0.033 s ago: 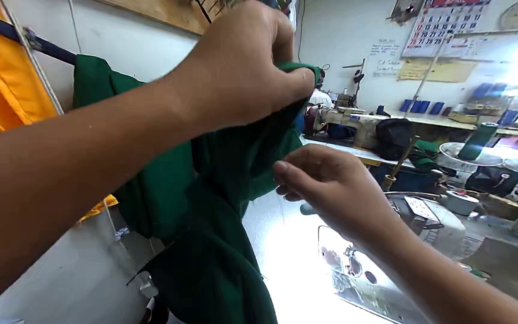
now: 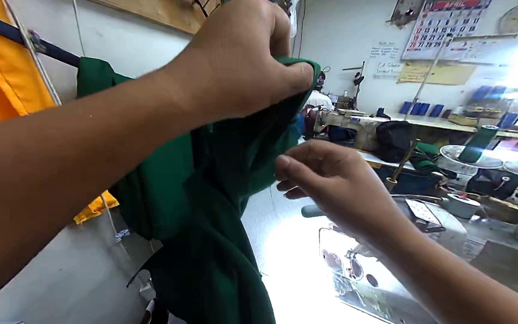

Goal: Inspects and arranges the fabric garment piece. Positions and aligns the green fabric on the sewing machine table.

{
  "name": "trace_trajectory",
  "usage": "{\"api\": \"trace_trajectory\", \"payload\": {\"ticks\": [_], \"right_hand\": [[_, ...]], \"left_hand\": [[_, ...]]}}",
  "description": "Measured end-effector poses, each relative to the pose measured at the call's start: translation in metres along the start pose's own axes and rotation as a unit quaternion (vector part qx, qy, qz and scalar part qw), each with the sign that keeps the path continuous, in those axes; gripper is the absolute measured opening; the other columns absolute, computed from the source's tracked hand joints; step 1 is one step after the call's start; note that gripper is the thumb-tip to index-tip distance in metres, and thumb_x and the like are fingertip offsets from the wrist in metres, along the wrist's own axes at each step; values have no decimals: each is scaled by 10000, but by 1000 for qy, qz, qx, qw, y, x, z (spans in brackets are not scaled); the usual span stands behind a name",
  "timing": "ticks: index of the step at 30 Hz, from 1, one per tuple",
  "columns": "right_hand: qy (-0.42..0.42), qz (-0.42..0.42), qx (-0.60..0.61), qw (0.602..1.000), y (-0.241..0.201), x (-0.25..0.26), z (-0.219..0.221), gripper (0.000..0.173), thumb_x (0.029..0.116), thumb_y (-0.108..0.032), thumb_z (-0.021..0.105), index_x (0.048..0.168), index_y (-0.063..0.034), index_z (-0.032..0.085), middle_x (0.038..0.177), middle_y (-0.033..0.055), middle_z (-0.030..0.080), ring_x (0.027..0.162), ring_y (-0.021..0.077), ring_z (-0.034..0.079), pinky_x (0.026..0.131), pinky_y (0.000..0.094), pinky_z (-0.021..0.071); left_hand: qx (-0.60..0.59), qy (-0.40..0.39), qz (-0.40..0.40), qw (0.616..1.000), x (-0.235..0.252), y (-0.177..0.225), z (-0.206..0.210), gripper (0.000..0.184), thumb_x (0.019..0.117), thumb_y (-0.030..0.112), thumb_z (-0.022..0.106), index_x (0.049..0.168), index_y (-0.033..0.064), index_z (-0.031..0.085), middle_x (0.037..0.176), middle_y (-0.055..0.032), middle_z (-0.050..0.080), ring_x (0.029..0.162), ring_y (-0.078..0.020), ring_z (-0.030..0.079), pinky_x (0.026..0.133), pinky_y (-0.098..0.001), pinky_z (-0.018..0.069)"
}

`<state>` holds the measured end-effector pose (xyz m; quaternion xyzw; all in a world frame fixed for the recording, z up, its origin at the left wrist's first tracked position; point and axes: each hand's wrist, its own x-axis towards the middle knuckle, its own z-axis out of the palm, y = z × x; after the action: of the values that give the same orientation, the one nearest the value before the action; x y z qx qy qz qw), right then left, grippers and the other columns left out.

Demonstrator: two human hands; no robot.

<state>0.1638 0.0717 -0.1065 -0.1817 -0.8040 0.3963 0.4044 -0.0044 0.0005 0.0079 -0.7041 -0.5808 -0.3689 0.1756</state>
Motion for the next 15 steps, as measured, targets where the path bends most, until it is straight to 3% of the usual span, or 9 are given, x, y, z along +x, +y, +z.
{"api": "trace_trajectory", "payload": {"ticks": [2,5,8,10,11,12,13,14,15], "right_hand": [[-10,30,57,998,-10,12,1,297,951,-377,707,1040,-97,662,877,59,736,757,184,748,649,362,652],[18,56,88,994,-23,34,11,402,941,-472,697,1117,-120,613,903,60,716,754,183,737,646,384,644],[48,57,73,994,-29,53,13,234,1047,-324,582,1145,-134,678,937,80,746,778,211,763,646,418,664],[40,-27,43,998,-15,65,5,227,1070,-266,541,1101,-111,705,881,68,743,713,164,749,574,369,647],[50,-116,32,992,1,76,1,228,1051,-239,554,1027,-97,732,768,38,715,593,100,701,447,299,586],[54,-153,16,987,4,78,-5,234,1041,-237,559,969,-98,731,694,1,675,522,43,640,385,237,513],[55,-109,-21,992,-10,69,-13,247,1051,-262,548,931,-108,700,646,-17,623,480,22,576,372,208,454],[51,-2,-72,996,-38,50,-19,287,1074,-336,521,935,-120,648,639,-10,567,477,41,513,410,215,406],[59,74,-98,991,-61,36,-24,283,1064,-363,524,929,-134,621,652,-17,550,493,40,503,438,201,414]], "left_hand": [[54,8,-21,998,10,-3,-10,295,893,417,737,768,186,602,651,77,514,581,-18,484,545,-247,395],[141,15,-4,990,18,-4,-16,414,889,536,699,761,161,581,673,51,494,625,-80,481,588,-334,381],[224,33,55,972,23,-12,-17,506,926,581,562,798,93,594,747,-44,549,724,-209,554,648,-459,404],[263,42,78,961,26,-23,-24,518,940,549,519,822,51,602,767,-105,578,750,-291,589,648,-525,412],[278,46,86,956,27,-30,-29,517,940,547,505,812,52,582,747,-108,567,728,-300,586,626,-527,405],[287,42,87,953,26,-36,-33,514,949,539,500,804,50,563,730,-113,552,708,-309,577,607,-525,394],[292,34,84,952,24,-41,-37,508,959,524,494,794,46,538,716,-121,533,693,-324,567,590,-526,381],[293,28,83,952,23,-45,-40,496,963,504,494,782,44,530,701,-125,526,677,-331,564,574,-525,376],[294,26,87,951,22,-49,-42,476,962,479,492,763,48,520,686,-123,517,661,-329,558,563,-517,369]]}}
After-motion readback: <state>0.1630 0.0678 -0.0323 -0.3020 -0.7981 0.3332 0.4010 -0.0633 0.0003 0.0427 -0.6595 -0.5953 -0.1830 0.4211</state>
